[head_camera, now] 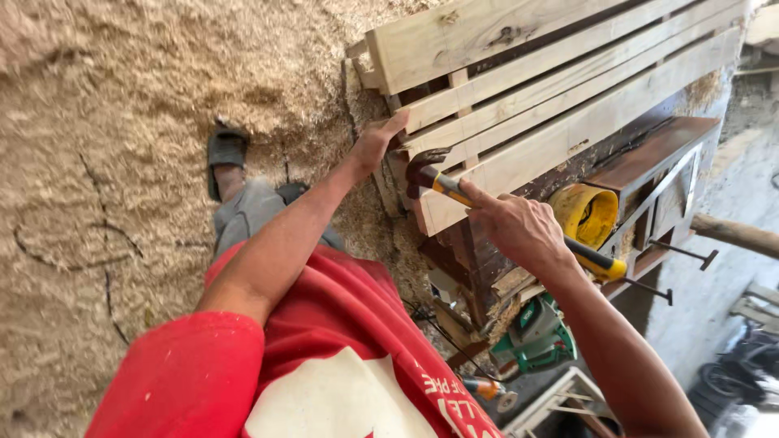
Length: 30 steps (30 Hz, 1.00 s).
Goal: The person constructs a wooden structure by measuring wood slats with a tape measure and hammering nails into the joints to secure them.
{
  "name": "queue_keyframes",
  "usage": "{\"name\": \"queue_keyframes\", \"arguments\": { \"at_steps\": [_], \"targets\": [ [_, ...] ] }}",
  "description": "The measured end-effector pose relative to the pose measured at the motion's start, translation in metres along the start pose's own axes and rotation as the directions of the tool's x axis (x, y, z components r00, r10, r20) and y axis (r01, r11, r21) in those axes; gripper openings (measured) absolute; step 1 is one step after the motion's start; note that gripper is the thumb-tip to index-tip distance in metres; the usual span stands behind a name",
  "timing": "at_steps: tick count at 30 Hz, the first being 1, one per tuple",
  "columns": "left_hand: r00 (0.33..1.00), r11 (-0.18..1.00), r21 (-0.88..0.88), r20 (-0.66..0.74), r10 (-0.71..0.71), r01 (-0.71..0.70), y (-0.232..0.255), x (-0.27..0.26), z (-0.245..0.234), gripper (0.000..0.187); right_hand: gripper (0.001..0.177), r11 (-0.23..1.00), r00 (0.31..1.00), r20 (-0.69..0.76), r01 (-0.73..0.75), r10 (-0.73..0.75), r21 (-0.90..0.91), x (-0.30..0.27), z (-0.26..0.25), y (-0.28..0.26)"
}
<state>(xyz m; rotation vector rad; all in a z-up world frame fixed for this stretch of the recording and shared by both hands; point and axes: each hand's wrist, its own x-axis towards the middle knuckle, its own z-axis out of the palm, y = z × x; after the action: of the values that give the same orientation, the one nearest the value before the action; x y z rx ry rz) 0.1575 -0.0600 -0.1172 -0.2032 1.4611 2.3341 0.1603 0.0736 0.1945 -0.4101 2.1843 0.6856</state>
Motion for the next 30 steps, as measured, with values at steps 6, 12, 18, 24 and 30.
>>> {"name": "queue_keyframes", "arguments": {
  "at_steps": [6,12,18,24,30],
  "targets": [
    [1.0,0.958,0.288,0.003,-0.013,0.011,-0.008,0.021,0.003,0.07,0.046,0.993,0.996,-0.045,0.076,-0.08,-0.087,0.008,-0.028,-0.007],
    [0.948,0.951,0.005,0.08,0.309,-0.31,0.0,0.03,-0.003,0.044,0.012,0.834,0.786,-0.616,0.376,-0.056,0.404,0.002,-0.042,0.084],
    [0.949,0.946,0.103,0.106,0.296,-0.307,-0.02,0.042,-0.003,0.046,0.062,0.833,0.946,-0.142,0.179,-0.293,-0.523,0.049,-0.022,0.036],
    [0.96,0.955,0.101,0.048,0.274,-0.278,-0.048,0.035,0.022,0.042,0.04,0.886,0.758,-0.458,0.383,-0.464,-0.262,0.025,-0.059,0.002],
    [0.954,0.95,0.084,0.041,0.297,-0.3,-0.04,0.034,0.029,0.046,0.045,0.978,0.881,-0.44,0.207,-0.176,0.023,0.024,-0.033,0.058]
  ]
}}
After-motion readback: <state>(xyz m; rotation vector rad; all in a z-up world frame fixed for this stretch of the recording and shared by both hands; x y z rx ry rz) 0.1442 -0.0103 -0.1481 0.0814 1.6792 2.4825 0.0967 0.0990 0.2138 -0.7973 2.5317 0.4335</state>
